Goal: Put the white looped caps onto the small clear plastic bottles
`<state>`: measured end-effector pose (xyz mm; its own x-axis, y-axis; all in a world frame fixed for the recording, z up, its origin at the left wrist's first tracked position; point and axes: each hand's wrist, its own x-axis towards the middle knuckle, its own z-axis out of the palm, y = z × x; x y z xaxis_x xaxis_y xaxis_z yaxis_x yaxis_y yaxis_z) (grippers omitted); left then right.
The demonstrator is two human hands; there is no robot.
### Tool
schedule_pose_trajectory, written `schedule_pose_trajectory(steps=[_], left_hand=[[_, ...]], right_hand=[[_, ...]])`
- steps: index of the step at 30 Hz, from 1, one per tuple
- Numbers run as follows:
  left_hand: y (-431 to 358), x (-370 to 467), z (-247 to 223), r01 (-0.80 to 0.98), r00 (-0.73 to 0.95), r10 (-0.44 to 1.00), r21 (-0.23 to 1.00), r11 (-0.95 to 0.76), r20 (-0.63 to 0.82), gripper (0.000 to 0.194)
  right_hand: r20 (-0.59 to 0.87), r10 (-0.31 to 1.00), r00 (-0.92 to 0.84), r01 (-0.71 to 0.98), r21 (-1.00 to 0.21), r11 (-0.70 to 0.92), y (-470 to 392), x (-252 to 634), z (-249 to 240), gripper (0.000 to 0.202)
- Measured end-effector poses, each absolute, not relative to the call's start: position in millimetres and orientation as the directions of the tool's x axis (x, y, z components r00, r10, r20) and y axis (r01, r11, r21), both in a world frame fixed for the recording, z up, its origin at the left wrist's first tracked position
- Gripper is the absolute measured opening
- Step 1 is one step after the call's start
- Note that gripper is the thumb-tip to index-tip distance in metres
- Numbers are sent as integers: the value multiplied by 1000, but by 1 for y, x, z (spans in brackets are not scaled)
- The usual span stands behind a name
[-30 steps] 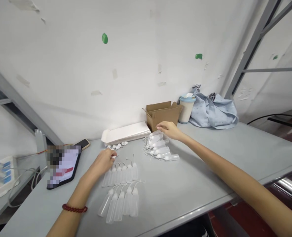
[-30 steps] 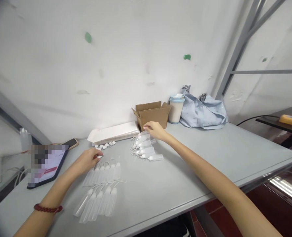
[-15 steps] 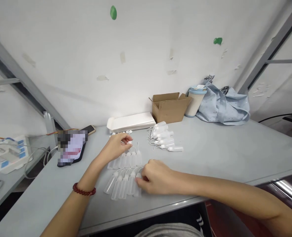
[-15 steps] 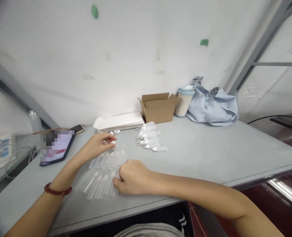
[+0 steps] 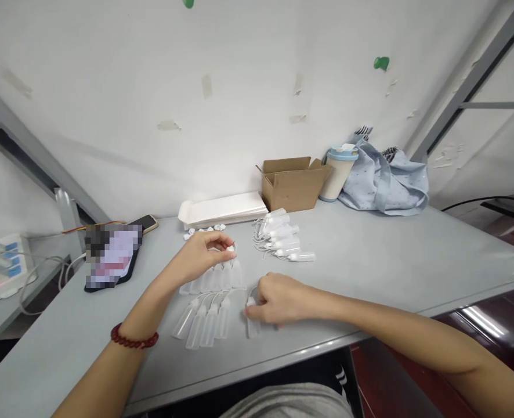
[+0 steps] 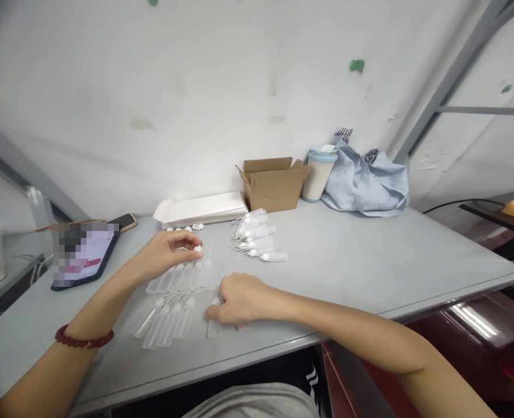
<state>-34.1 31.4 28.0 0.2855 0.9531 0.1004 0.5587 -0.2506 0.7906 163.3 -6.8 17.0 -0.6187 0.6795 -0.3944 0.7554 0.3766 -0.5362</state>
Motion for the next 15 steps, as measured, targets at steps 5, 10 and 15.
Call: schedule_pose_trajectory(steps=[5, 10, 15], left_hand=[[29, -32, 28, 525, 282, 958, 826, -204, 57, 19], [24, -28, 33, 444, 274, 962, 889, -111, -16, 22], [18, -21, 35, 372, 270, 963, 921, -114, 10, 23]], right_hand=[[-386, 691, -611, 772, -484, 412, 1, 169, 14, 38], [-111, 834, -540, 788, -415, 455, 11, 168, 5, 36], [187, 902, -389, 781, -453, 430, 21, 165, 0, 32]])
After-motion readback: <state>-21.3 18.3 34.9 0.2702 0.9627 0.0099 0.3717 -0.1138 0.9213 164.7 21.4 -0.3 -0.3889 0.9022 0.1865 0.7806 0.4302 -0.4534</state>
